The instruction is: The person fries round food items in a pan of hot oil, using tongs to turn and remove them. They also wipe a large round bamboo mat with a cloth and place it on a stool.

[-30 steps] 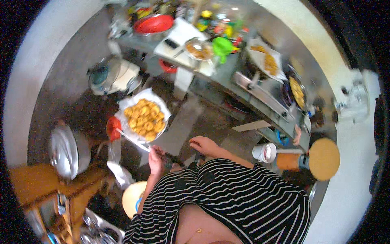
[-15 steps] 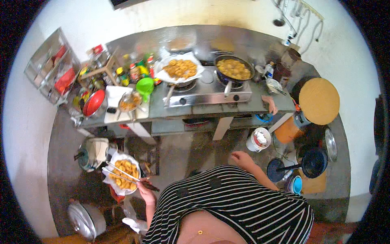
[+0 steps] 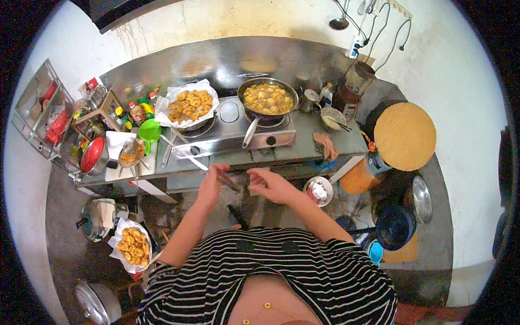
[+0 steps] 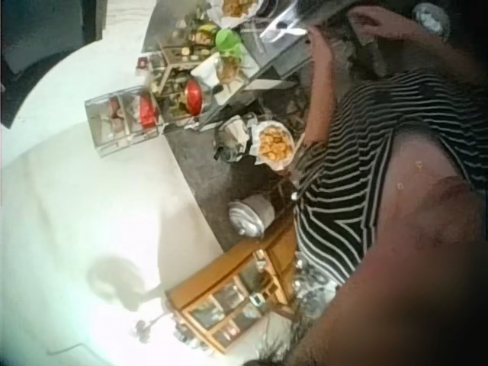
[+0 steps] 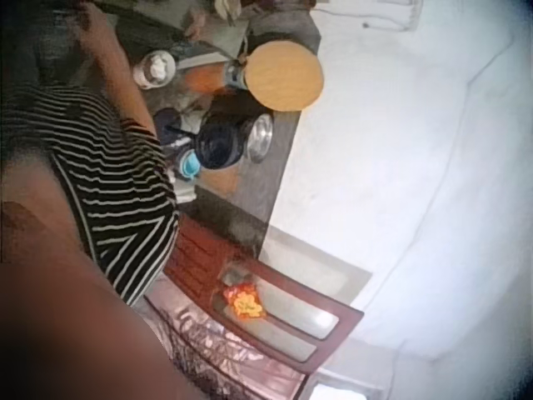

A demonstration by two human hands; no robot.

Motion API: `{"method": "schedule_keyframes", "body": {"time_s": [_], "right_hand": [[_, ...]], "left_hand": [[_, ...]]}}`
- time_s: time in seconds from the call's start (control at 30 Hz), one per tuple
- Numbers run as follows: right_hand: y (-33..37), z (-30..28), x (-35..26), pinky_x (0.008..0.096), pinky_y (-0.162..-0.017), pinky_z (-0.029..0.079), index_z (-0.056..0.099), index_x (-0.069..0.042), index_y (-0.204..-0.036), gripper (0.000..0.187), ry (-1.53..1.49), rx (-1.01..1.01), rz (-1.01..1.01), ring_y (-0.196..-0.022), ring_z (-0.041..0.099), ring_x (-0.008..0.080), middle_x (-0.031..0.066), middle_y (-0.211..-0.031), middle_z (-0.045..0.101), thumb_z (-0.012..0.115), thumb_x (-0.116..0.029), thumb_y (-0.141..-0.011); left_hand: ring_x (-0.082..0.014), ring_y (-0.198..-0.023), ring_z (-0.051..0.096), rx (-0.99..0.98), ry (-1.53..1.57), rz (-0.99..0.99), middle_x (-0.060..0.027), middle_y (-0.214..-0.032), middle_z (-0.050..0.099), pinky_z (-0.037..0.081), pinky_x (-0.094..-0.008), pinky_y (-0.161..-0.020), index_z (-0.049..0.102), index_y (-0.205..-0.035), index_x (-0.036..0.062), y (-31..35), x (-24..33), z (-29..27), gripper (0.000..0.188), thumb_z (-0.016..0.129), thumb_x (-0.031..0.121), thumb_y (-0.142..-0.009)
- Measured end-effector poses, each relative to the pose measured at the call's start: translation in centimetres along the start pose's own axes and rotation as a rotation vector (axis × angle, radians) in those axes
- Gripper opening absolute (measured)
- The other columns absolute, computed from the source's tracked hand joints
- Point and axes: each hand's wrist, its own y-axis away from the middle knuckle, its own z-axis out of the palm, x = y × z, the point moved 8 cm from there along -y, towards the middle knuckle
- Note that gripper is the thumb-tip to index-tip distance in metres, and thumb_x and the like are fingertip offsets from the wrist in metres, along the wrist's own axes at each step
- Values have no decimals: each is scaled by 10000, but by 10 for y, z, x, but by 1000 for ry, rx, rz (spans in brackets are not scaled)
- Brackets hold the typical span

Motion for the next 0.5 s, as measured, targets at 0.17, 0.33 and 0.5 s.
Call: {"method": "schedule_keyframes", "body": {"time_s": [0.17,0.33,0.5], "right_hand": [[-49,-26,-3,407,-887,469,271,-41,-1372,653,-75,237,-177,-1064,570,359,188,-1235,540,602,-227,-841],[-84,-89,65,437,-839,460,268,-83,-1392,551,174,397,226,-1021,555,420,226,-1202,533,495,-126,-892],[-94,-151,161,412,-753,464,493,-58,-1197,362,252,551,482,-858,594,386,194,-941,621,444,-313,-945]], "left_hand": [[-187,-1062,491,-133,165,-115,-87,-1189,503,369,-350,-940,425,-1238,86,-78,5,80,429,296,420,-1001],[-237,-1237,387,-391,8,74,-134,-1305,421,287,-345,-1053,336,-1352,45,-143,26,135,482,405,349,-984],[-244,-1213,429,-484,-262,243,-139,-1296,465,314,-344,-1039,437,-1288,22,-233,-8,117,444,478,311,-954]]}}
